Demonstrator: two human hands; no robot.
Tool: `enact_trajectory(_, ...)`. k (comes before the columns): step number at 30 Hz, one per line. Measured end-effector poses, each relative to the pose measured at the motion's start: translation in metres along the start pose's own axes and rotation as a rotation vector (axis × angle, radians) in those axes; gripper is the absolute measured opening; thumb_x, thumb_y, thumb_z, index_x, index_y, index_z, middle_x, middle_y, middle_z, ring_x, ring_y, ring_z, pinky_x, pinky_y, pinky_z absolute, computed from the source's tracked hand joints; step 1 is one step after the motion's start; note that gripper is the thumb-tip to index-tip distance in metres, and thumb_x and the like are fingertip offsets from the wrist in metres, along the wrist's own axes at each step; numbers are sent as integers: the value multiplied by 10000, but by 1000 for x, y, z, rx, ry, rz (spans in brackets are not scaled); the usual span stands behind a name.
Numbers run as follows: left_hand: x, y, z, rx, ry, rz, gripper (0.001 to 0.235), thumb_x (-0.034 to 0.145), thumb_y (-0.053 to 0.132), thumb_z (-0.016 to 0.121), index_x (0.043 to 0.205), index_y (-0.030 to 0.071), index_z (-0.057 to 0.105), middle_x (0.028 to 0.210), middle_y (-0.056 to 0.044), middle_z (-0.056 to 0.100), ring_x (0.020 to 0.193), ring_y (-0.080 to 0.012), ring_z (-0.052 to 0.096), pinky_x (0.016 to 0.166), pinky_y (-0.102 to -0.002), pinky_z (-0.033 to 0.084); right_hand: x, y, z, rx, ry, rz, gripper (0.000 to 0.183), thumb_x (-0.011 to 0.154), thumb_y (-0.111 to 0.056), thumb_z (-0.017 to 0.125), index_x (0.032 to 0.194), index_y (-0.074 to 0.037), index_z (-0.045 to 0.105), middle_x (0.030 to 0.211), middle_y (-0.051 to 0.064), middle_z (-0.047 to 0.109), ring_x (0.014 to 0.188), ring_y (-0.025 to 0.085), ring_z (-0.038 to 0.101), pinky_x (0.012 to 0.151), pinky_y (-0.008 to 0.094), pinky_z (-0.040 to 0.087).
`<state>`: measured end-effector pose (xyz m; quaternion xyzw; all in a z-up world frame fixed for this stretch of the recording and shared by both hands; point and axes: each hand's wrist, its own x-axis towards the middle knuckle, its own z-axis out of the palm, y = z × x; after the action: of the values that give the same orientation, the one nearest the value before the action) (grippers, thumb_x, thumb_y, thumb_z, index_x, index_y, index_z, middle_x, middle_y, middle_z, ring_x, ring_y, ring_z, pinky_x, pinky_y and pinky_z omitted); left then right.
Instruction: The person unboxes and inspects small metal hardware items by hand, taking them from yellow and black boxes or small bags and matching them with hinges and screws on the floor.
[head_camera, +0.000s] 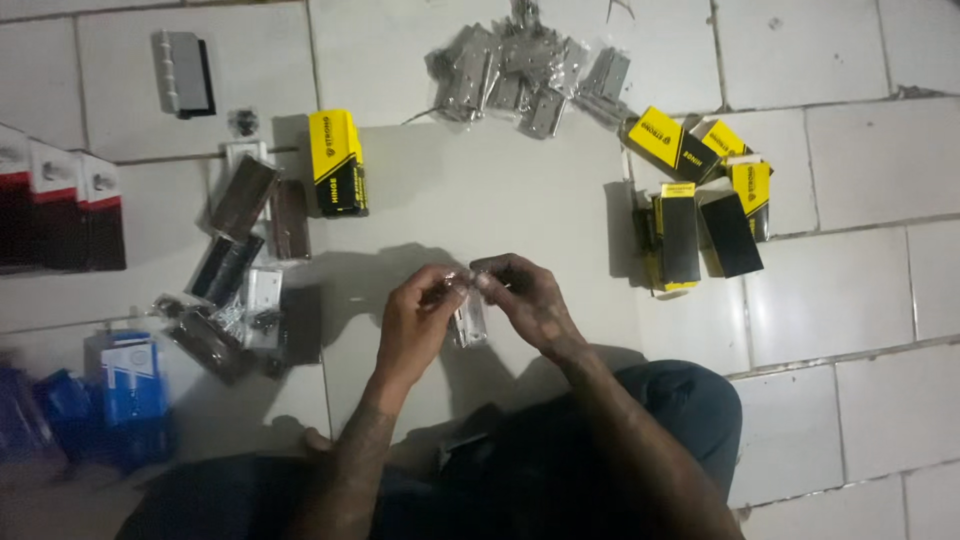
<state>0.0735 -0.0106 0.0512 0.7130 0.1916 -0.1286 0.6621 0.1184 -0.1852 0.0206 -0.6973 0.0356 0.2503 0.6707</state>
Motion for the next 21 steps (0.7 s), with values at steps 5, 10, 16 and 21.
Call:
enact_trajectory(5,4,-8,5,32,22,-18,269,1009,271,677,1134,38,727,942,-137,690,939,-191,666,769,-389,558,10,21,-2,14,-16,-25,188,957,-164,773,1039,2,740,802,186,722,871,194,721,736,412,633)
enact_trajectory(10,6,-20,7,38,53,-46,313,1025,329,674,1113,33,727,922,-150,690,908,-192,654,791,-413,544,15,49,-2,0,-30,-37,195,985,-172,743,1046,12,724,779,196,696,850,184,690,714,422,615)
enact_trajectory(16,6,-30,7,47,66,-23,300,1016,342,682,1031,50,750,905,-127,708,889,-143,615,752,-389,525,12,47,0,-34,10,-23,281,1040,-277,671,991,-8,737,761,223,721,826,291,772,658,454,626)
enact_trajectory(21,31,-94,7,-43,75,-54,302,1029,356,704,1006,57,737,926,-98,690,991,-153,617,800,-358,493,19,68,-3,-168,7,-42,326,1081,-308,610,996,-12,716,804,279,700,942,376,748,699,458,602)
